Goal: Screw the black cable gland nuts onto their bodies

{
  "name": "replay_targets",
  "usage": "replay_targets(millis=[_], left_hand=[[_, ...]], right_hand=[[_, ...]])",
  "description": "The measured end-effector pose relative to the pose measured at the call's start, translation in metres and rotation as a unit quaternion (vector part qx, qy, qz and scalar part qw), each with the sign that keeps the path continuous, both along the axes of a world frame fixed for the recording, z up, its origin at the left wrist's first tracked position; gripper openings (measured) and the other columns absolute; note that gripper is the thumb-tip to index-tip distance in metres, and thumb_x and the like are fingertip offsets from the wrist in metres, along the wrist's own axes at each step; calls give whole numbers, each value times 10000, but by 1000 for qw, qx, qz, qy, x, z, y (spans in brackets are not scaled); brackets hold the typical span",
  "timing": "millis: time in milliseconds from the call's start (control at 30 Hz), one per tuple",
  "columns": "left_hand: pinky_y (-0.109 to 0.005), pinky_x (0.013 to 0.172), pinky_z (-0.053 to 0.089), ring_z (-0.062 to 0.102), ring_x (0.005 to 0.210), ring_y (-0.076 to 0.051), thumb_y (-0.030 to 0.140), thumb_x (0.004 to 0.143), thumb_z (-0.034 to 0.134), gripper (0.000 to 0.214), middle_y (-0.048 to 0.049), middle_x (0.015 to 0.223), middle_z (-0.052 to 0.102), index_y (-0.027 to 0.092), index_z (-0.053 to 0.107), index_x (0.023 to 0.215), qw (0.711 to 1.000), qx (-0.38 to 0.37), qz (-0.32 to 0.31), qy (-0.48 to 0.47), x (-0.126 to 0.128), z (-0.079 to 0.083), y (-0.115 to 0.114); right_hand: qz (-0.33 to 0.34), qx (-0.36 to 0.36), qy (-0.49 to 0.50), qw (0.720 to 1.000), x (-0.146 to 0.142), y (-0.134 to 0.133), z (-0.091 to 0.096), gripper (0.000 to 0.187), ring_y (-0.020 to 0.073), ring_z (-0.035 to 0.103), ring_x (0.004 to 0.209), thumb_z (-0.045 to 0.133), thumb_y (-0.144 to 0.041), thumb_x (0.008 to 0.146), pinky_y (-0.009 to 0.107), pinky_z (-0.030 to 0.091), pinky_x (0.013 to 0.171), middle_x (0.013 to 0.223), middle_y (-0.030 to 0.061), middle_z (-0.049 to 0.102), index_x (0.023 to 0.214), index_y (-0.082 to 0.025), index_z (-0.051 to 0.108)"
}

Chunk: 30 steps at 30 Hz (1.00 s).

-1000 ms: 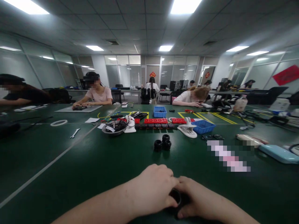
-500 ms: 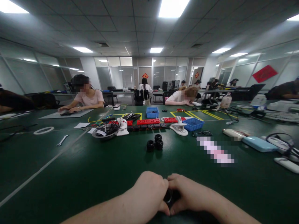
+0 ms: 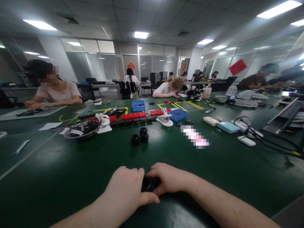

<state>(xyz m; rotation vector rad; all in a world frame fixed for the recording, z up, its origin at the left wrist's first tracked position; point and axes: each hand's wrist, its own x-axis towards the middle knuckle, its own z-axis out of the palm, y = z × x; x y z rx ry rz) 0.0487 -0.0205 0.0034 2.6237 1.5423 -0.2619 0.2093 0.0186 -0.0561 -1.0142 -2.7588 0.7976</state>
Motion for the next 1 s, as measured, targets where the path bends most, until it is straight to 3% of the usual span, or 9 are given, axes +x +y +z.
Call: replay_targets(millis=[133,233,367,467,733,1000], left_hand=[[-471,833,416,608,902,-313,567,757,506,543,-130,944,672,156,597,1100,999,20,0,-42,-14,4,4],[-462,954,327,558,1018,-280,442,766,571,472,-100,1078,633,187,556,1164,997,8,-44,-63,-23,4,11],[-338,903,382,532,1035,-206,224,758,605,390,-9,1122,592,299,556,1137,982,-61,-141,-111,-25,5,17],[-286,861,398,535,1003,-173,143,765,578,381,13,1090,583,319,570,1103,972,-91,-169,-132,-23,4,17],[-296,684,447,581,813,-208,257,768,600,183,-35,873,601,204,645,937,992,-60,-99,-46,-7,4,12],[-375,654,474,599,768,-273,417,794,541,348,-117,816,617,87,624,870,1000,19,-20,0,7,-8,2]], right_hand=[[3,-14,19,1000,1,0,2,381,131,479,708,693,-426,634,220,351,609,774,1,536,919,-182,626],[6,-33,31,999,2,1,2,424,133,495,742,696,-405,645,218,365,637,819,6,558,1003,-193,616],[14,-43,42,998,1,3,0,410,122,499,726,707,-375,648,222,374,663,798,-5,562,1000,-185,617],[9,-55,41,998,0,3,1,353,123,511,740,699,-381,657,223,378,672,807,-2,569,922,-159,628],[7,-44,40,998,0,2,1,296,110,497,702,709,-346,651,204,367,617,748,-17,538,851,-149,614],[3,-48,38,998,-1,3,0,267,101,478,669,710,-335,643,207,359,606,726,-22,536,794,-148,594]])
